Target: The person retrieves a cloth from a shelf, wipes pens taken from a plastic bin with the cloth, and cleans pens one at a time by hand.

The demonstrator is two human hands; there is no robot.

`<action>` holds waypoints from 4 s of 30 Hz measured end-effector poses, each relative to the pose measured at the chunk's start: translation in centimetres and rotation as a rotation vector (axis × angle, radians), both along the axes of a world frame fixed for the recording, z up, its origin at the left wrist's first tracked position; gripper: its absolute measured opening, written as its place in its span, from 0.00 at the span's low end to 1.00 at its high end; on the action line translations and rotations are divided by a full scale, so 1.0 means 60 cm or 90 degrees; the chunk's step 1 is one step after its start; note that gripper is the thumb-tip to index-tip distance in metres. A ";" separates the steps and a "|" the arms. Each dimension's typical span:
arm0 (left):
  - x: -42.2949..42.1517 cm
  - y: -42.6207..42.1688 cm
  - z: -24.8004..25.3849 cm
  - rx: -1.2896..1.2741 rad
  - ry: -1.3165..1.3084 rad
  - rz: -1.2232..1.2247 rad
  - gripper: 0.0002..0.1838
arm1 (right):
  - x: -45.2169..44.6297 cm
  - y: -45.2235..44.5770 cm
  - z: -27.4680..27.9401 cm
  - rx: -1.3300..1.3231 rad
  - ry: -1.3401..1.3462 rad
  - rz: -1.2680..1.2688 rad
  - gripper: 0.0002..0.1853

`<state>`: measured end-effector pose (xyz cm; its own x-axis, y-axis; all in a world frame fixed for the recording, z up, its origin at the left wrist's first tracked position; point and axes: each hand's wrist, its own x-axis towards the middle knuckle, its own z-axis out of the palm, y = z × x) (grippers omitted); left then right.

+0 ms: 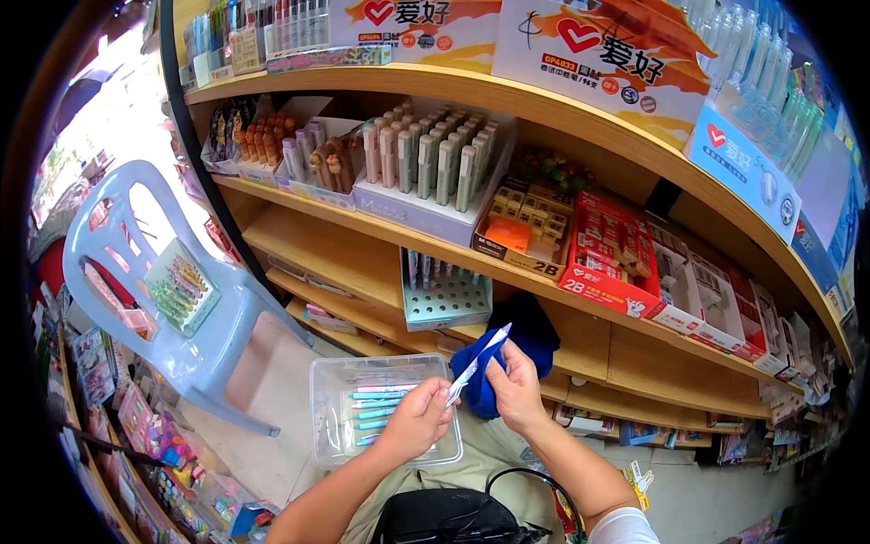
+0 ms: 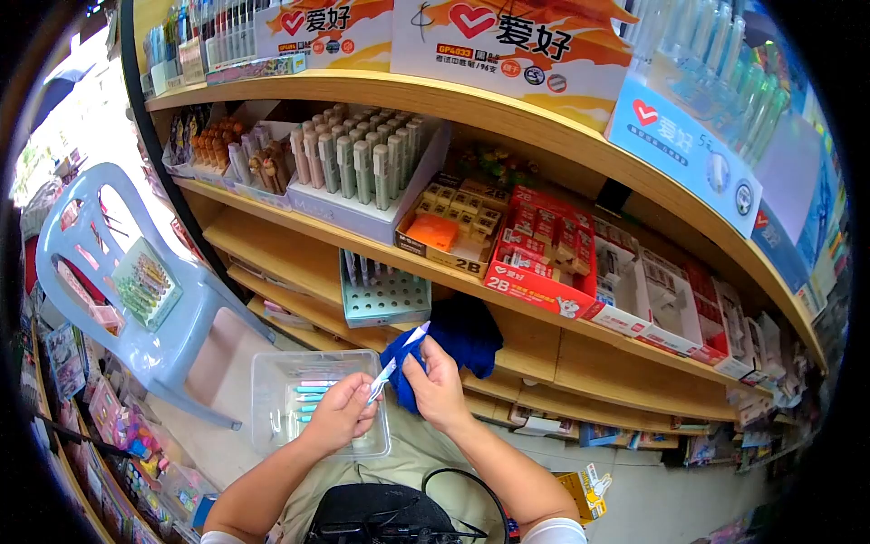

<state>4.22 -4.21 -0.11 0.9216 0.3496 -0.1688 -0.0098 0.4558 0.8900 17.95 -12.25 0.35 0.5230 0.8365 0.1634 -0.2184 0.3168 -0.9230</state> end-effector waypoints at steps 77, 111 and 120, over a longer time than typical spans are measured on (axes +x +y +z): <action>0.001 -0.010 -0.009 0.661 0.026 0.246 0.03 | -0.036 -0.005 -0.020 -0.087 0.006 0.064 0.10; 0.004 -0.015 -0.007 0.727 0.015 0.256 0.04 | -0.040 -0.011 -0.022 -0.085 0.049 0.006 0.11; -0.002 -0.006 -0.007 0.712 0.008 0.262 0.03 | -0.018 -0.007 -0.005 -0.054 0.013 0.010 0.11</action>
<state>4.08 -4.60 -0.52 0.7064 0.5776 0.4091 0.0383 -0.6083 0.7928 16.85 -12.65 0.02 0.5126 0.8548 0.0806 -0.2421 0.2339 -0.9416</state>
